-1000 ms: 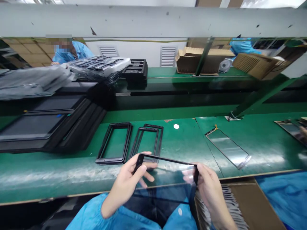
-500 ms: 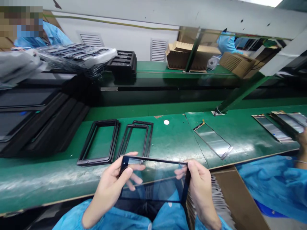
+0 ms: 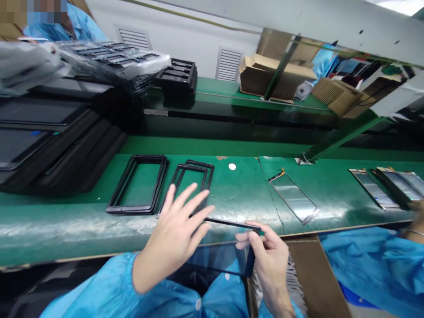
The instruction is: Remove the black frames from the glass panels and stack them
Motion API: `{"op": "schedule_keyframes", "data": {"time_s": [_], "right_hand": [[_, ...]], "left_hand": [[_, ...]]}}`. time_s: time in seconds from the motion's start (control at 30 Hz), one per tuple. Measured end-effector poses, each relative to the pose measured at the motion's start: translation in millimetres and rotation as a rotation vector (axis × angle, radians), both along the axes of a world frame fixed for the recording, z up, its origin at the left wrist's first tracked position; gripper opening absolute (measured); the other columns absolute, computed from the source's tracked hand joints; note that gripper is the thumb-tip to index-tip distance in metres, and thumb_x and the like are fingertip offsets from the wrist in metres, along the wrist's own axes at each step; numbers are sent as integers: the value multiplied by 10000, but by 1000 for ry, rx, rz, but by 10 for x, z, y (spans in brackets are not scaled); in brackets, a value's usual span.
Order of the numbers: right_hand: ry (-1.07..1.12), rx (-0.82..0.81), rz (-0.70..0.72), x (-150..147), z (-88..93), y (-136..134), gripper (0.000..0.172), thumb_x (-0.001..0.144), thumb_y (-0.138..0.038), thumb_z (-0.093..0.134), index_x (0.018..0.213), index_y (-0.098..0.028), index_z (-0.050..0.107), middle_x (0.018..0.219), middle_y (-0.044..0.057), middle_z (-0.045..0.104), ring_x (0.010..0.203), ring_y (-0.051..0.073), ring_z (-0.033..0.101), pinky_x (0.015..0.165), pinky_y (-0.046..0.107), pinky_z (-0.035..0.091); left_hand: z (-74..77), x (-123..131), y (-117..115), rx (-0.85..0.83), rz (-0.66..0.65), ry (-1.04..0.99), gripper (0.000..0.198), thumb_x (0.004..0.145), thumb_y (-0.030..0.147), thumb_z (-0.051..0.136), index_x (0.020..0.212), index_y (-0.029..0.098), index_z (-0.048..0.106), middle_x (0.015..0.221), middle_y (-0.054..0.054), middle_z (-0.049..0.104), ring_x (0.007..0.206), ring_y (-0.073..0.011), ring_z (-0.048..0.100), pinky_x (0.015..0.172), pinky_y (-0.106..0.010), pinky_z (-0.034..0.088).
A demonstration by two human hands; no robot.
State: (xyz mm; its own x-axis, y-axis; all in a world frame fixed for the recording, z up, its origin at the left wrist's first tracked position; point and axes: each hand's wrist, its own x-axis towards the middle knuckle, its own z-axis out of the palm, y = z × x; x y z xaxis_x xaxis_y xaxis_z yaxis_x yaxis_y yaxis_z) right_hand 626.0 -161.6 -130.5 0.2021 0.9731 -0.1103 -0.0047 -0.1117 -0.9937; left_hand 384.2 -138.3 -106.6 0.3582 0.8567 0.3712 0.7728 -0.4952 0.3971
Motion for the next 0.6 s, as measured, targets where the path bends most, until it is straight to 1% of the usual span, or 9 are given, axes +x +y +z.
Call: {"op": "schedule_keyframes", "data": {"time_s": [0.07,0.17,0.23,0.3,0.37,0.4,0.47,0.5,0.6], "right_hand": [[-6,3,-14,9,-1,-17,244,862,-457,774,981,-245,797,694,59,849,541,224,796,561,264,650],[-10,-13,-5,35,-7,-29,238,861,-453,778,980,-250,806,702,57,852,555,229,802,573,270,655],[1,-30,20,33,-2,-21,232,865,-454,777,985,-258,810,707,51,853,550,220,798,570,261,647],[26,-48,90,4,14,7,229,868,-453,777,1001,-271,818,724,47,858,560,208,797,576,247,637],[75,-63,219,-41,32,51,256,854,-454,795,1042,-285,833,747,48,862,605,206,807,628,256,644],[119,-78,281,-62,36,76,293,842,-462,806,1079,-292,836,761,51,864,632,210,812,667,274,653],[226,-135,329,-91,26,123,384,838,-513,798,1155,-298,827,793,66,868,676,225,817,733,328,667],[266,-166,301,-101,8,144,418,844,-550,779,1167,-290,825,806,79,868,683,234,816,737,351,670],[253,-176,130,-169,-95,190,450,812,-606,778,1010,-211,863,676,86,822,565,230,759,584,332,639]], "left_hand": [[54,16,71,-18,-99,-1,223,1038,230,598,1189,266,758,1306,-8,779,1371,-293,595,1310,-628,117],[60,2,112,-45,-154,-68,183,1046,233,599,1107,264,768,1139,24,830,1202,-249,687,1285,-566,243],[44,6,94,-60,-160,-92,205,1050,233,581,1131,245,769,1140,-3,831,1165,-256,705,1209,-518,383],[43,37,57,-131,-198,-100,270,1060,238,544,1233,220,751,1191,-41,820,1127,-261,730,1051,-434,528],[64,83,23,-272,-255,-125,350,1072,257,511,1368,229,696,1264,-55,799,1108,-256,752,924,-369,583],[76,103,12,-355,-261,-156,372,1079,274,498,1406,252,675,1276,-48,795,1089,-246,763,902,-349,588],[81,126,4,-524,-187,-282,365,1098,323,465,1378,286,696,1208,-31,819,958,-211,794,862,-309,595],[66,130,2,-605,-118,-373,364,1105,352,445,1331,284,722,1130,-26,835,860,-190,799,808,-285,601],[-71,149,-26,-750,47,-626,393,1099,435,433,1212,237,753,920,-23,829,655,-161,757,622,-232,586]]}}
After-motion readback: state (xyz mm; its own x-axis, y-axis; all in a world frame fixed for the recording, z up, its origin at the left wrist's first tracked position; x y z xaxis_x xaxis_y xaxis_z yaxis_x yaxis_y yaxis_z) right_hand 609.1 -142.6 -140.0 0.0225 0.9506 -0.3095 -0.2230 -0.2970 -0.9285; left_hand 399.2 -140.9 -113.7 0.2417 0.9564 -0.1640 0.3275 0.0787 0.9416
